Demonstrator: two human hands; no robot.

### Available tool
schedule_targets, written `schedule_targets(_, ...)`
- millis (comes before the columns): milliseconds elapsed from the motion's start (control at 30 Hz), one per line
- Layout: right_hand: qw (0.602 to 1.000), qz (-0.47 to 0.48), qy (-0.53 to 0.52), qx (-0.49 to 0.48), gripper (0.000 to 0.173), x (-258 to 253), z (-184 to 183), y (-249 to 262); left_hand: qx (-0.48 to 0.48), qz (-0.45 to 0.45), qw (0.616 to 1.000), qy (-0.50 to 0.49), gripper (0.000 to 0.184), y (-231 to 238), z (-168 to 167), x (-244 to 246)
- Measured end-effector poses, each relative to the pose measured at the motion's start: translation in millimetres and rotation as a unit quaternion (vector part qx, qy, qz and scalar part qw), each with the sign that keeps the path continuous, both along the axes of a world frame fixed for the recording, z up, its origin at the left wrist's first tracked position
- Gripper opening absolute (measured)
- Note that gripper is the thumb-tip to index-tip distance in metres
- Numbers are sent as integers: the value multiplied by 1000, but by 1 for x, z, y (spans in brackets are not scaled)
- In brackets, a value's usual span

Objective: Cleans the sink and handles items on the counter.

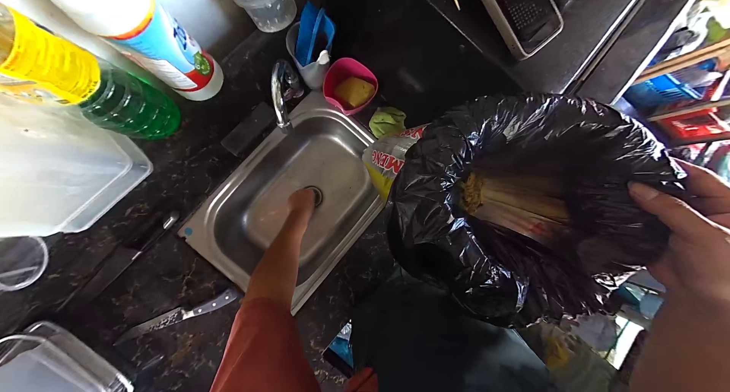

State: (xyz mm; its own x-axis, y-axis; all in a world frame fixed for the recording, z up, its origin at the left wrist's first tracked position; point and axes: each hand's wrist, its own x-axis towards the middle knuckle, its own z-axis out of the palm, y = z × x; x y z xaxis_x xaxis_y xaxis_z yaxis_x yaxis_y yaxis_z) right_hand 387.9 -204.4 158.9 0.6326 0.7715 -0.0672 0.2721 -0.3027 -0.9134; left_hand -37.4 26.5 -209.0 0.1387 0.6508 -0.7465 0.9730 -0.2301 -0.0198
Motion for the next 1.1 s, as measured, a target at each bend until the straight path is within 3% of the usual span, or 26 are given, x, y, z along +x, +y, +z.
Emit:
schedule_targets(500, 999, -28, -14, -14, 41, -19, 12, -3, -11, -62, 997, 53, 21, 4, 6, 22)
schedule_targets(600, 1000, -27, -11, -12, 40, -20, 13, -2, 1, -2, 1000, 31, 28, 9, 9, 8)
schedule_targets(667, 1000, -24, -5, -7, 40, -20, 14, -1, 25, 76, 996, -36, 28, 15, 24, -3)
schedule_targets(767, 1000, -19, 1, 7, 39, -17, 12, 3, 89, 183, 950, -236, 28, 20, 91, -3)
schedule_targets(900, 999, -23, 32, 18, 38, -11, 7, 15, 164, 224, 835, -476, 21, -6, 236, 32)
schedule_targets(1000, 998, -10, 50, 27, 37, -8, 5, 26, 210, 148, 725, -639, 13, -41, 331, 69)
schedule_targets(1067, 998, -3, 61, 33, 37, -5, 4, 28, 232, 66, 659, -713, 10, -66, 365, 102)
schedule_targets(1100, 997, -2, 66, 34, 37, -2, 3, 27, 240, 18, 655, -717, 10, -80, 372, 120)
